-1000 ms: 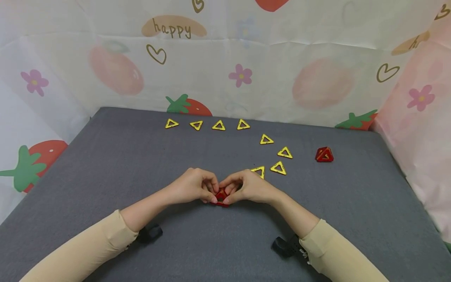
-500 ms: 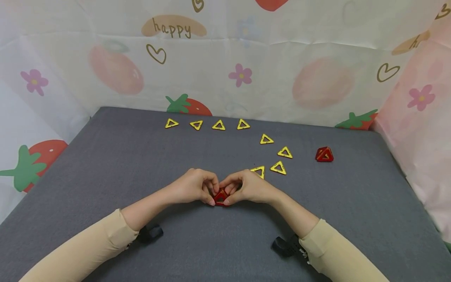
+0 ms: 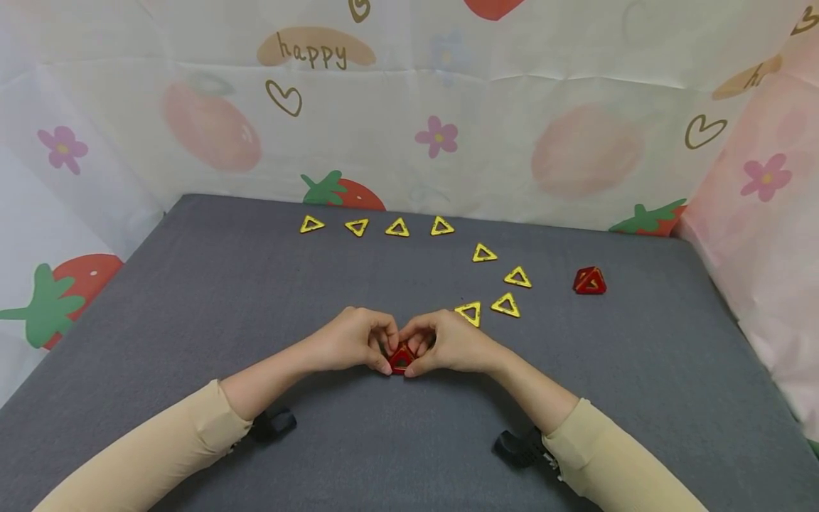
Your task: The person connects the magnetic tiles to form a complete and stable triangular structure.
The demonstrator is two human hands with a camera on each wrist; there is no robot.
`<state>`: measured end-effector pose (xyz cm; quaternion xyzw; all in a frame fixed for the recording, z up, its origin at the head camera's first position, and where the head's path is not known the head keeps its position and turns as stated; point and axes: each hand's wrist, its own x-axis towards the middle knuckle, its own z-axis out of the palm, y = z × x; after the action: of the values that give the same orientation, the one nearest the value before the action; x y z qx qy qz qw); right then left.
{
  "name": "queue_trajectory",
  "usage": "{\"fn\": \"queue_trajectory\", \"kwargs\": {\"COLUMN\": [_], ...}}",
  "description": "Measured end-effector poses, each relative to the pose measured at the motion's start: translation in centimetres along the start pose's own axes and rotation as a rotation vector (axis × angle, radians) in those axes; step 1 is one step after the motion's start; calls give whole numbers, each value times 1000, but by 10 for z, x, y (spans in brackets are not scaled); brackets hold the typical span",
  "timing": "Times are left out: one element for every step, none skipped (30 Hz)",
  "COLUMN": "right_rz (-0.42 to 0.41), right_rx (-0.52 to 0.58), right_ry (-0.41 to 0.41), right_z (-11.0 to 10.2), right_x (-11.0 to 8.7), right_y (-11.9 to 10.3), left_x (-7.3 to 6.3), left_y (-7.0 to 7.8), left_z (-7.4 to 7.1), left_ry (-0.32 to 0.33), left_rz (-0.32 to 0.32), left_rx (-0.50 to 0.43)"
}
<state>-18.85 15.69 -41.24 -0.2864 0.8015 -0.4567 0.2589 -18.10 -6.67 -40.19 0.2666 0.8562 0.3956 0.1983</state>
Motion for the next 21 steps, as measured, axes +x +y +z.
{"fn": "queue_trajectory", "kwargs": {"right_rz": [-4, -6, -7, -6, -6, -5, -5, -4, -5, -4, -4, -5, -5, -5, -5, -5, -6, -7, -7, -8, -10], "right_rx": [-10, -17, -22, -26, -26, -25, -26, -25, -26, -28, -29, -32, -32, -30, -27, -22, -18, -14, -10, -6, -5], "right_ry": [1, 2, 4, 4, 3, 2, 2, 1, 0, -1, -3, -4, -5, -7, -9, -10, -11, -12, -13, -13, -13], "right_z": [0, 0, 0, 0, 1, 0, 0, 0, 0, 0, 0, 0, 0, -1, -1, -1, -1, -1, -1, -1, -1], "right_x": [0, 0, 0, 0, -1, -1, -1, -1, -1, -1, -1, -1, -1, -1, -2, -2, -2, -2, -2, -2, -1], "right_y": [0, 0, 0, -1, -1, -1, -1, -1, -1, -1, -2, -2, -2, -2, -2, -2, -1, -1, -1, -1, 0], "left_x": [0, 0, 0, 0, 0, 0, 0, 0, 0, -1, -1, -2, -2, -3, -3, -4, -4, -5, -6, -6, -7], "left_y": [0, 0, 0, 0, 1, 1, 1, 1, 1, 1, 1, 1, 0, 0, -1, -1, -2, -3, -3, -4, -5], "left_z": [0, 0, 0, 0, 0, 0, 0, -1, -1, -2, -3, -4, -5, -7, -9, -10, -12, -13, -15, -16, -17], "left_ry": [1, 2, 3, 5, 5, 5, 5, 3, 1, 0, 0, 1, 3, 7, 12, 17, 22, 27, 29, 29, 28], "left_rz": [-1, -3, -3, -6, -5, -4, -3, -1, 1, 3, 8, 9, 9, 6, 2, -5, -13, -24, -35, -46, -57], "left_rx": [2, 2, 4, 5, 3, 0, -4, -5, -8, -10, -11, -11, -11, -11, -14, -14, -15, -14, -14, -14, -15]}}
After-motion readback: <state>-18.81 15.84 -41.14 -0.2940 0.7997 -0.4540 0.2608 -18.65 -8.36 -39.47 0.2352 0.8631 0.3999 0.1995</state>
